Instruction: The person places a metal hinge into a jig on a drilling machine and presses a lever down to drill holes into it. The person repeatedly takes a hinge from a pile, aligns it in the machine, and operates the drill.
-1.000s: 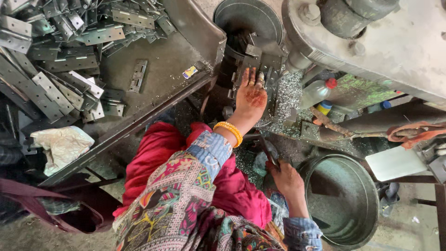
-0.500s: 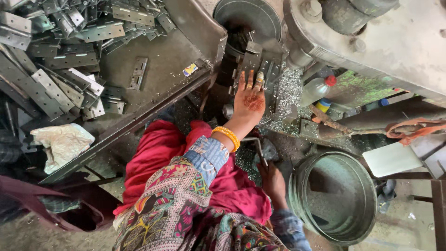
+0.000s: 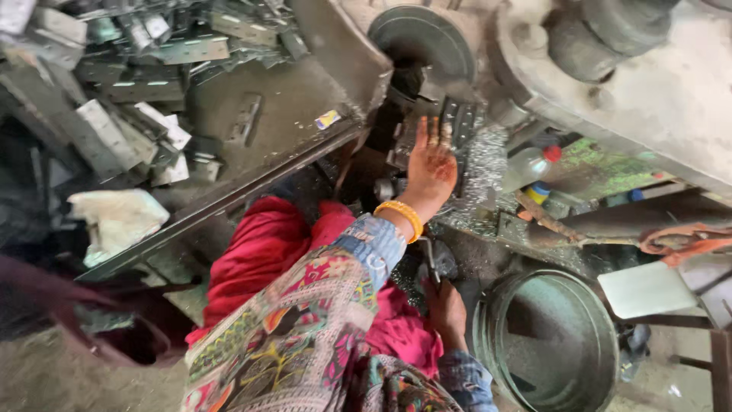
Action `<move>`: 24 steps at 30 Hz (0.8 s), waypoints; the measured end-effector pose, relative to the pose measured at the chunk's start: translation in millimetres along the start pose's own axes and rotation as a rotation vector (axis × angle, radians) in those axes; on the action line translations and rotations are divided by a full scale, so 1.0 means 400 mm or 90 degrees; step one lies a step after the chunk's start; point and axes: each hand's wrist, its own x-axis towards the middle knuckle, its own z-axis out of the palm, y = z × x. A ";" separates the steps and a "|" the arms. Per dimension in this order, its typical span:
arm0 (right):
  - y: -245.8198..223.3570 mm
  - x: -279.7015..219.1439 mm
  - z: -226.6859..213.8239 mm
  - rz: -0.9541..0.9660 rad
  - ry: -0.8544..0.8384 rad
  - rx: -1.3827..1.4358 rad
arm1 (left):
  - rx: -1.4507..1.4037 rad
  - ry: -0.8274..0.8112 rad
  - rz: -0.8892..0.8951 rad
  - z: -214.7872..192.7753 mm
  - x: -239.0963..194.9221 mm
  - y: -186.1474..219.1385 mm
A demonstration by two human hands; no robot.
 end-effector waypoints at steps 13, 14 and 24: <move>-0.247 -0.107 -0.327 -0.049 0.298 -0.308 | -0.048 -0.012 -0.401 0.243 -0.211 -0.745; -0.261 -0.103 -0.334 -0.049 0.300 -0.308 | -0.089 -0.038 -0.393 0.257 -0.206 -0.766; -0.272 -0.112 -0.353 -0.048 0.243 -0.298 | -0.195 0.038 -0.417 0.176 -0.249 -0.765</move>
